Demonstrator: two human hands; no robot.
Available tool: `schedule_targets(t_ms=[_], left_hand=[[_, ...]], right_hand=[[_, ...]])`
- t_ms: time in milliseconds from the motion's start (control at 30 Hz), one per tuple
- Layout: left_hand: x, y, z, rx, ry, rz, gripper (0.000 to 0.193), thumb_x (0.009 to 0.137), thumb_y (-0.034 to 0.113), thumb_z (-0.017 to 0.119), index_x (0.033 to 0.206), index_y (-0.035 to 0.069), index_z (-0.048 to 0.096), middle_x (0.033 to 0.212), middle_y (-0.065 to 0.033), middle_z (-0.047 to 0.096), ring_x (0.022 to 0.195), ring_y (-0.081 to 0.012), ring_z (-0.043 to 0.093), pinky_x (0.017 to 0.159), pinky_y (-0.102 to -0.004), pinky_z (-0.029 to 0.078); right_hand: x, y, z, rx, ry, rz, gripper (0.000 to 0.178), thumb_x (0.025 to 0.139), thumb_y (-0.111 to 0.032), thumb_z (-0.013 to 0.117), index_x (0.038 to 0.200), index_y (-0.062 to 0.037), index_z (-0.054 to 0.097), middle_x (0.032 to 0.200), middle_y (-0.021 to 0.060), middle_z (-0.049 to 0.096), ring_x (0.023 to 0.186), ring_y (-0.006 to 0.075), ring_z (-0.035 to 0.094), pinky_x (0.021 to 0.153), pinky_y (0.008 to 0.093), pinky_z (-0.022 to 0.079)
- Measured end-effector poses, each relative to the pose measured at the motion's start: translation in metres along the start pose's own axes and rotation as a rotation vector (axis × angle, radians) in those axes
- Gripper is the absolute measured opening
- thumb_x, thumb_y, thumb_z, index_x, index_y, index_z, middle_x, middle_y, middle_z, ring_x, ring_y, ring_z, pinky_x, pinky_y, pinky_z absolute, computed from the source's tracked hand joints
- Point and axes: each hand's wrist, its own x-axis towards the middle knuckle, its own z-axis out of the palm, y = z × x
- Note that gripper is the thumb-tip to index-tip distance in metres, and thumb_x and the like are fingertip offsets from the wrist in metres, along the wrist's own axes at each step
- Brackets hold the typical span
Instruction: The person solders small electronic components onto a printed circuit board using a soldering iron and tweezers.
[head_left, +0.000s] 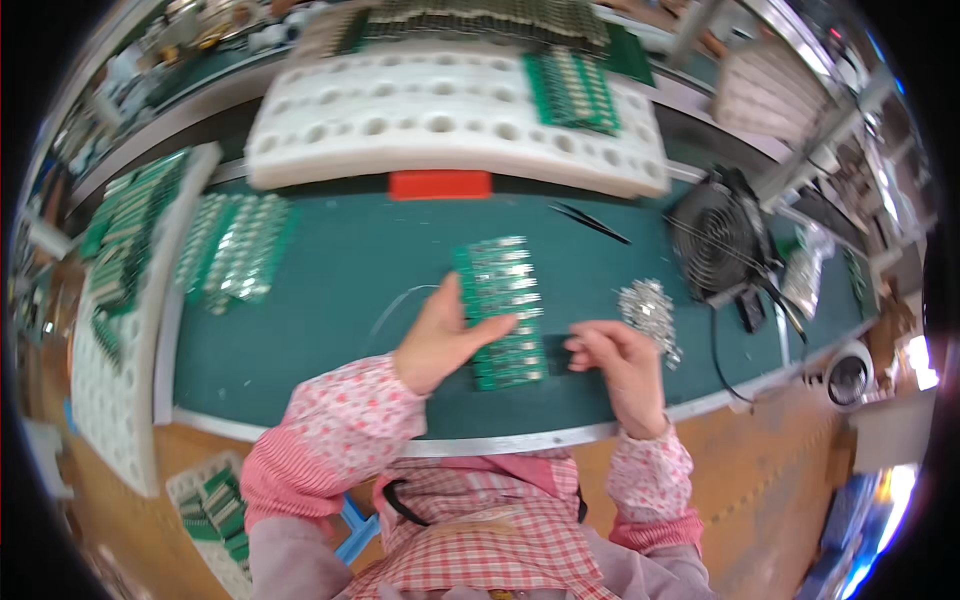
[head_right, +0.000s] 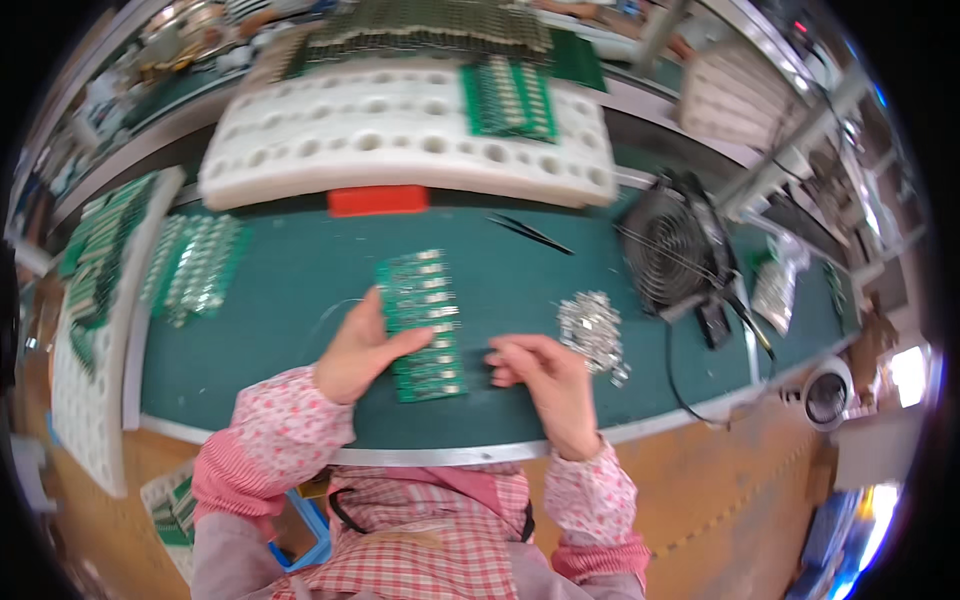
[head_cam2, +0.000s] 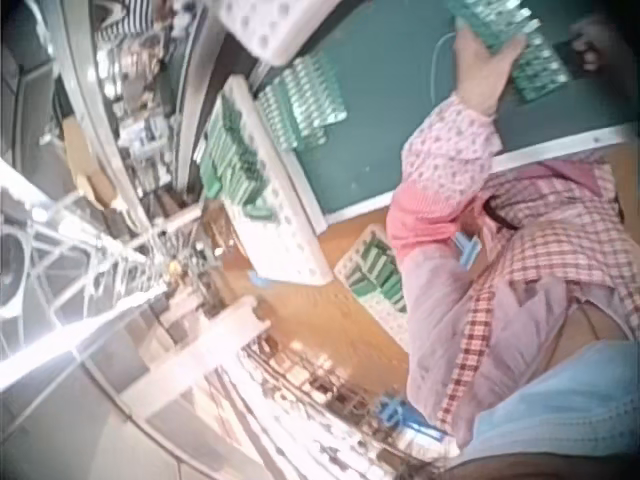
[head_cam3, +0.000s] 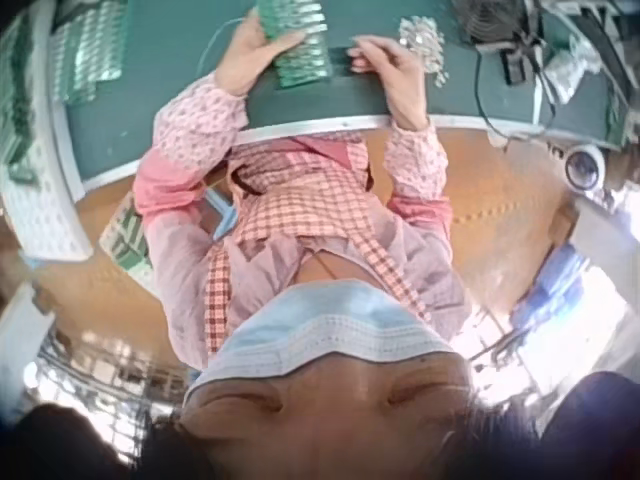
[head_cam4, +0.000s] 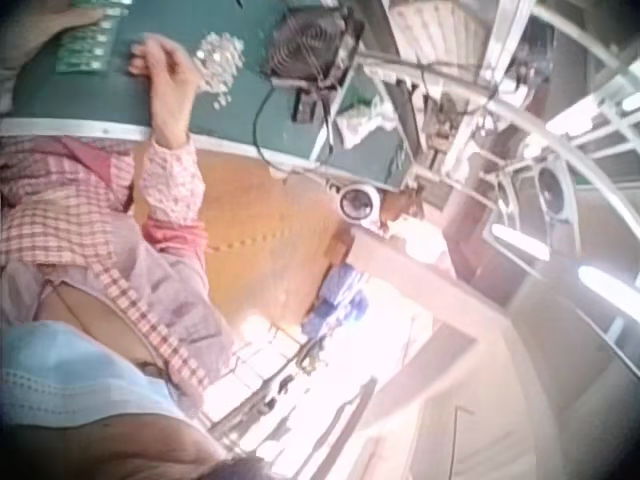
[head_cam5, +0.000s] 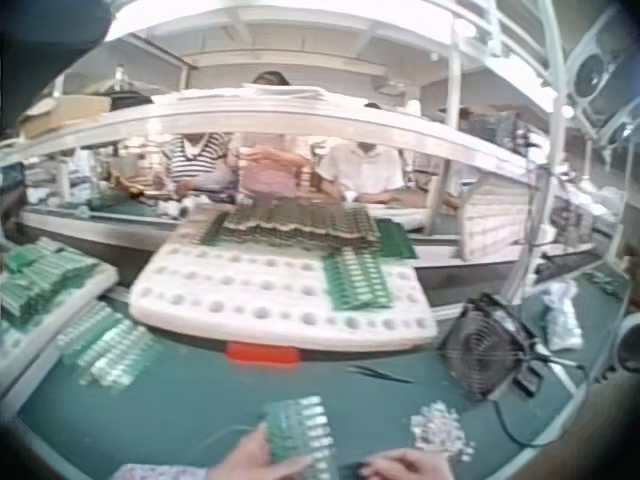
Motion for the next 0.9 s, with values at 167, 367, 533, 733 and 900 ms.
schedule_targets(t_ms=[167,367,533,733,900], left_hand=[[0.000,0.001,0.011,-0.046,-0.105,-0.096,0.049,0.079,-0.004,0.067,0.121,0.001,0.044,0.111,-0.0074,0.059,0.100,-0.0147,0.059,0.088,-0.0302,0.049],[0.000,-0.001,0.014,-0.003,-0.057,-0.063,0.046,0.079,-0.004,0.067,0.119,0.000,0.046,0.111,-0.0079,0.059,0.098,-0.0139,0.060,0.085,-0.0290,0.051],[0.002,-0.002,0.015,-0.056,0.016,-0.033,0.046,0.079,-0.004,0.067,0.119,0.000,0.045,0.109,-0.0078,0.060,0.098,-0.0138,0.060,0.085,-0.0292,0.050],[0.002,-0.002,0.012,-0.208,0.021,-0.105,0.046,0.078,-0.001,0.069,0.118,0.002,0.047,0.107,-0.0069,0.060,0.095,-0.0149,0.060,0.086,-0.0312,0.048],[0.001,0.003,0.012,-0.281,0.025,-0.154,0.038,0.078,-0.001,0.068,0.113,0.003,0.052,0.102,-0.0056,0.062,0.091,-0.0145,0.061,0.082,-0.0306,0.050]], right_hand=[[-0.005,0.002,-0.007,0.128,-0.034,0.028,0.020,0.091,-0.012,0.059,0.101,0.0040,0.064,0.088,0.0097,0.066,0.069,0.0093,0.060,0.068,0.0217,0.052],[-0.002,0.009,-0.004,0.094,-0.053,-0.021,0.019,0.090,-0.012,0.061,0.101,0.0037,0.064,0.087,0.0101,0.066,0.074,0.0103,0.062,0.068,0.0212,0.052],[-0.002,0.014,0.010,0.141,-0.048,-0.090,0.018,0.089,-0.005,0.060,0.104,0.0045,0.063,0.090,0.0092,0.067,0.081,0.0116,0.064,0.074,0.0227,0.054],[-0.002,0.020,0.020,0.003,0.019,-0.168,0.019,0.085,0.000,0.063,0.103,0.0048,0.063,0.091,0.0085,0.067,0.082,0.0127,0.065,0.076,0.0225,0.053],[-0.003,0.020,0.013,0.077,0.076,-0.179,0.017,0.083,0.001,0.065,0.100,0.0041,0.064,0.092,0.0083,0.067,0.082,0.0120,0.064,0.076,0.0221,0.052]])
